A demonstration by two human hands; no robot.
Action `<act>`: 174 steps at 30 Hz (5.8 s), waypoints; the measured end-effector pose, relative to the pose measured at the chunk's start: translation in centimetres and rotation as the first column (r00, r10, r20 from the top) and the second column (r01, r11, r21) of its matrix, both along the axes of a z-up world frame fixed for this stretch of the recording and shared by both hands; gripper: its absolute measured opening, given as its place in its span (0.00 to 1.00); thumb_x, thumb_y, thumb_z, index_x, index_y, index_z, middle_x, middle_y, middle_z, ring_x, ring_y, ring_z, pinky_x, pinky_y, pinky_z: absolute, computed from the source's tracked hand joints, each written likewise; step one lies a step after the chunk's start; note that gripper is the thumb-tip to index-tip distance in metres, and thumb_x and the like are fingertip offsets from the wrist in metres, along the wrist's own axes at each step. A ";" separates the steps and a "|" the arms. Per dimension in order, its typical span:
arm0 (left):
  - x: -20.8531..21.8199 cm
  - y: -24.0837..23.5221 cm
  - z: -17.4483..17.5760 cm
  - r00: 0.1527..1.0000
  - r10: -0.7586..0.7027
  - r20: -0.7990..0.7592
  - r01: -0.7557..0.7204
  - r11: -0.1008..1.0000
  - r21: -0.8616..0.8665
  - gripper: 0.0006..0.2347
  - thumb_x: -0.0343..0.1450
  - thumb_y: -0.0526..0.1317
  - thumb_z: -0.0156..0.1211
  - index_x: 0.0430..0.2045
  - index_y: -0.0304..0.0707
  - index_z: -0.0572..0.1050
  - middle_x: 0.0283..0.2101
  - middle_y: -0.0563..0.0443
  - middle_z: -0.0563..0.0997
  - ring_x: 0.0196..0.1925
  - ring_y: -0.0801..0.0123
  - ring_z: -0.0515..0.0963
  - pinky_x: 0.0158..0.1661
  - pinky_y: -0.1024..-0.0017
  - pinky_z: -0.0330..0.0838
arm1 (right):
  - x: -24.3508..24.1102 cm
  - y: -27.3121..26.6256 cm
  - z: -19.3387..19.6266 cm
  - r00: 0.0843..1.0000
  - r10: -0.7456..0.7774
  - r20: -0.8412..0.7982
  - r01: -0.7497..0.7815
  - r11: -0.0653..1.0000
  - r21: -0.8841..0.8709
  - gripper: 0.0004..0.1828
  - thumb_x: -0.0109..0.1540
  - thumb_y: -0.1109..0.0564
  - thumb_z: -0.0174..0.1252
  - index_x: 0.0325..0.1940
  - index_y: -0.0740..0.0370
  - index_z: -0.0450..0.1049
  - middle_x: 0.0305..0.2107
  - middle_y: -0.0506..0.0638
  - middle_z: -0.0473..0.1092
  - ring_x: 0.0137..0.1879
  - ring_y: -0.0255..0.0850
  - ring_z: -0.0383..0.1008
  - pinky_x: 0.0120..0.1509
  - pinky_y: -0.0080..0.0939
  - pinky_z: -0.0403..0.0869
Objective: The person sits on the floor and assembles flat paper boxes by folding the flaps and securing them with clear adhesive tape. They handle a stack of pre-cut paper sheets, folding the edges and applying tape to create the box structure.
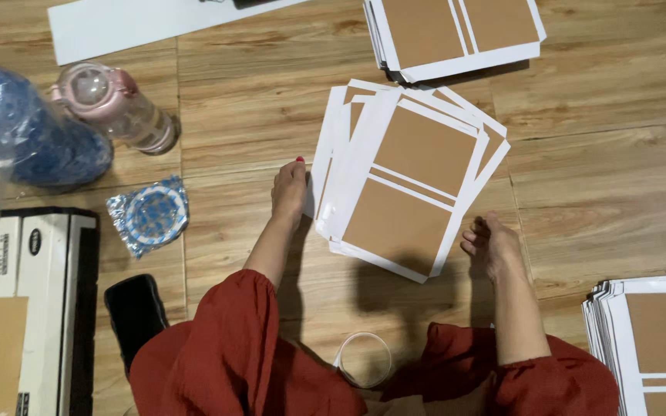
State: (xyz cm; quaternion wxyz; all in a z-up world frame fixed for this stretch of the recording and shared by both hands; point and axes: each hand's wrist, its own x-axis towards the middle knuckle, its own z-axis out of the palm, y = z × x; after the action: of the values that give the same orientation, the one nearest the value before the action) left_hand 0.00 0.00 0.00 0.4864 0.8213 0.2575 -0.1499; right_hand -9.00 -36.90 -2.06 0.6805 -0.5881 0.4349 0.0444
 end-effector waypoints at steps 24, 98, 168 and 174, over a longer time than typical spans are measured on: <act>-1.7 -4.2 -0.2 0.982 0.109 -0.156 -0.108 0.994 0.017 0.26 0.53 0.60 0.61 0.36 0.43 0.72 0.33 0.53 0.77 0.40 0.58 0.77 0.37 0.63 0.72 | 2.6 10.0 8.0 0.927 0.120 -0.356 -0.280 0.853 -0.441 0.40 0.51 0.31 0.52 0.53 0.65 0.66 0.48 0.61 0.65 0.58 0.53 0.61 0.63 0.52 0.58; -20.3 6.8 10.9 0.857 0.036 0.515 0.154 0.934 -0.322 0.19 0.47 0.34 0.75 0.27 0.38 0.73 0.27 0.46 0.79 0.31 0.71 0.76 0.32 0.72 0.72 | -13.0 6.2 8.2 0.773 0.473 0.423 -0.366 0.877 -0.313 0.25 0.39 0.70 0.69 0.38 0.64 0.71 0.32 0.51 0.71 0.40 0.35 0.68 0.49 0.37 0.67; -19.6 -12.0 2.8 0.999 -0.035 0.030 0.046 0.731 -0.681 0.12 0.66 0.35 0.47 0.42 0.40 0.72 0.29 0.48 0.79 0.25 0.79 0.71 0.27 0.85 0.60 | -0.6 -15.9 6.7 0.736 -0.394 0.550 0.570 0.800 -0.190 0.28 0.47 0.75 0.53 0.48 0.58 0.62 0.36 0.47 0.71 0.38 0.35 0.74 0.43 0.34 0.78; -16.2 -18.3 0.4 0.981 -0.162 0.104 0.187 0.678 -0.711 0.10 0.66 0.29 0.47 0.38 0.35 0.73 0.29 0.46 0.77 0.34 0.71 0.76 0.36 0.78 0.72 | -2.0 -24.6 1.9 0.987 -0.103 -0.127 -0.089 0.314 -0.945 0.48 0.58 0.47 0.63 0.64 0.77 0.40 0.60 0.72 0.37 0.67 0.62 0.33 0.68 0.55 0.37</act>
State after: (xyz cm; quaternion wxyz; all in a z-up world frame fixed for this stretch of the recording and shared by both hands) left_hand -16.15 -18.35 0.44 0.7555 0.5895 0.0913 -0.2709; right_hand -10.95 -61.48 -0.18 0.1688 -0.8672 0.4351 -0.1738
